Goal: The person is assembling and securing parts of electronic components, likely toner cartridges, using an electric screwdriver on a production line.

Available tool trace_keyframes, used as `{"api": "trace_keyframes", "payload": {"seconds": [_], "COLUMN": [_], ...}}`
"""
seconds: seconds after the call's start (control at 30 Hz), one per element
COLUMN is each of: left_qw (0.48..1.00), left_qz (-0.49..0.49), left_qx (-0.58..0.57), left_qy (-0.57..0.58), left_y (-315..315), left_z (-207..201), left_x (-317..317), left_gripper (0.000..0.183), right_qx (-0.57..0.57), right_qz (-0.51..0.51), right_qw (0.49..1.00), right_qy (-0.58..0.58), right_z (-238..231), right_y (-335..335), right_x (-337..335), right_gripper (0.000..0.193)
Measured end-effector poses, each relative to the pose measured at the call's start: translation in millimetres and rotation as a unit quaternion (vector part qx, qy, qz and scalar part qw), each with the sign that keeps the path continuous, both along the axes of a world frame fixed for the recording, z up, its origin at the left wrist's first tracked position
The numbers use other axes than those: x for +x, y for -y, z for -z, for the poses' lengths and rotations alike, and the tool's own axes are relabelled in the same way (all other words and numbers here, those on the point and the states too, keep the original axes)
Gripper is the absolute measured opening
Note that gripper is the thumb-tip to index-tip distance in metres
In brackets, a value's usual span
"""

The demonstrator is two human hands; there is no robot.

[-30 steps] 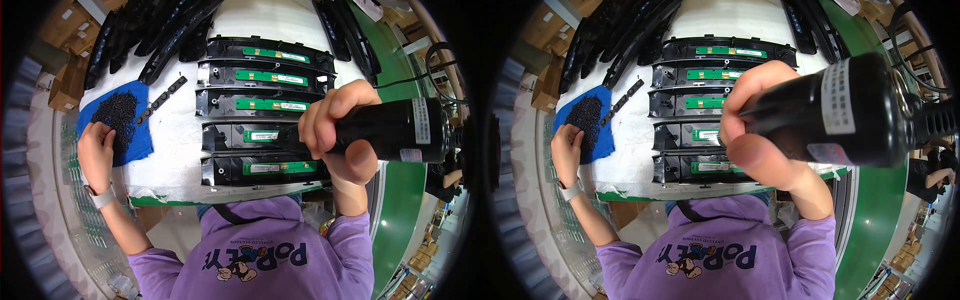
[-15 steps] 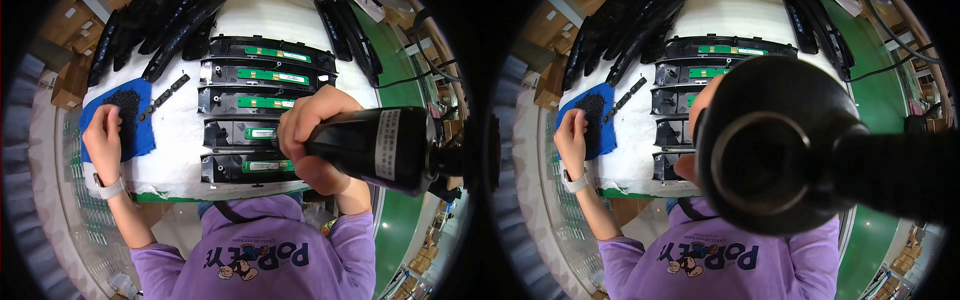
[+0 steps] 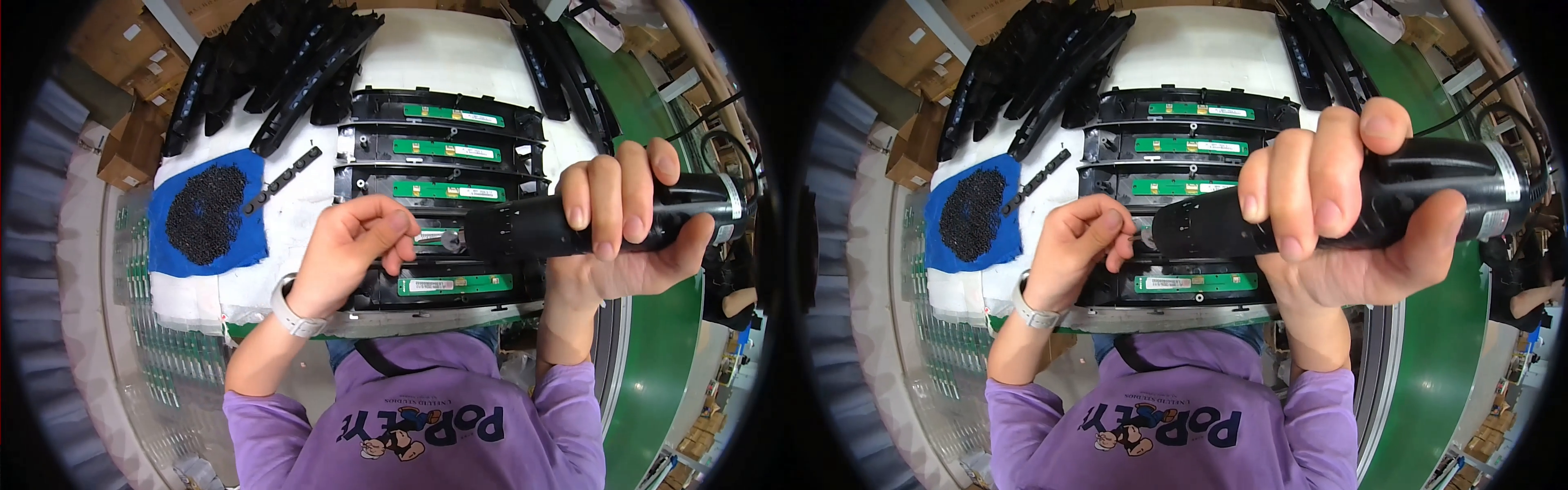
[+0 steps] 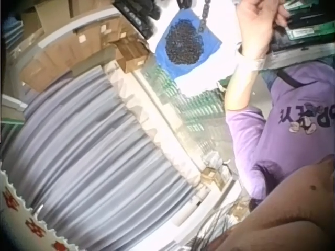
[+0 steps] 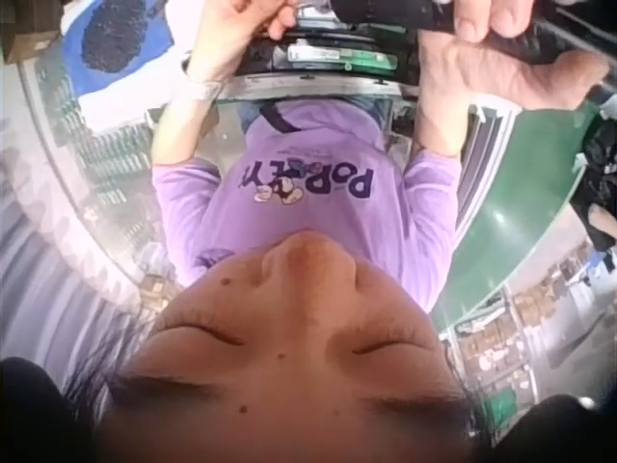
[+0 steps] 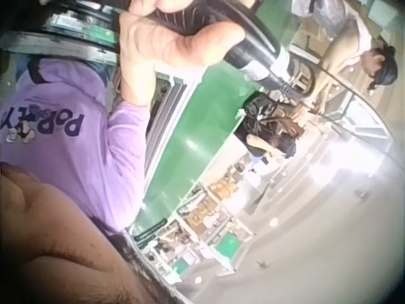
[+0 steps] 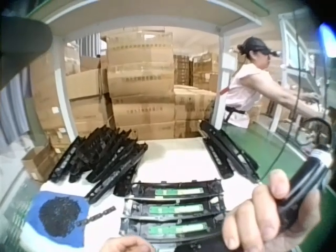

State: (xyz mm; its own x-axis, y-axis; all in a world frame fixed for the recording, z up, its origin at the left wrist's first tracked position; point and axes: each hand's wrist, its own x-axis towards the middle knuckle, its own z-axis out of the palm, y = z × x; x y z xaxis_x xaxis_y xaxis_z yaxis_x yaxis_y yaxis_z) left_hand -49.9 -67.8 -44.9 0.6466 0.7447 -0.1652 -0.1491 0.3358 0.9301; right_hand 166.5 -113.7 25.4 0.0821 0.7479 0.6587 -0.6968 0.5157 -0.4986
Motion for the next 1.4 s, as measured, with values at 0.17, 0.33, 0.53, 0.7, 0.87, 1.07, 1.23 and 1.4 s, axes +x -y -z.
{"api": "trace_keyframes", "payload": {"seconds": [0.17,0.33,0.53,0.7,0.87,1.07,1.23,1.4], "left_qw": [1.0,0.999,0.998,0.998,0.995,0.982,0.978,0.975], "left_qz": [-0.01,-0.016,0.0,-0.008,-0.024,-0.046,-0.098,-0.122], "left_qx": [-0.012,-0.019,-0.015,-0.022,-0.05,-0.064,0.144,0.156], "left_qy": [0.025,0.045,0.055,0.063,0.085,0.174,-0.117,-0.101], "left_y": [5,7,5,7,10,14,15,10], "left_z": [2,3,5,6,10,10,5,13], "left_x": [1,-3,-9,-14,-18,-18,-28,-41], "left_gripper": [0.012,0.012,0.012,0.013,0.014,0.016,0.018,0.01], "right_qx": [0.028,0.024,0.043,0.049,0.072,0.02,-0.025,-0.081], "right_qz": [0.018,0.029,0.041,0.038,0.052,0.078,0.051,0.079], "right_qw": [0.999,0.999,0.998,0.997,0.994,0.997,0.997,0.971], "right_qy": [0.007,0.018,0.029,0.048,0.064,0.006,0.049,0.212], "right_z": [6,8,13,8,9,6,4,20], "right_y": [-1,-1,-1,0,0,3,-5,-14], "right_x": [-5,-12,-16,-25,-35,-44,-40,-47], "right_gripper": [0.038,0.038,0.049,0.04,0.042,0.041,0.038,0.038]}}
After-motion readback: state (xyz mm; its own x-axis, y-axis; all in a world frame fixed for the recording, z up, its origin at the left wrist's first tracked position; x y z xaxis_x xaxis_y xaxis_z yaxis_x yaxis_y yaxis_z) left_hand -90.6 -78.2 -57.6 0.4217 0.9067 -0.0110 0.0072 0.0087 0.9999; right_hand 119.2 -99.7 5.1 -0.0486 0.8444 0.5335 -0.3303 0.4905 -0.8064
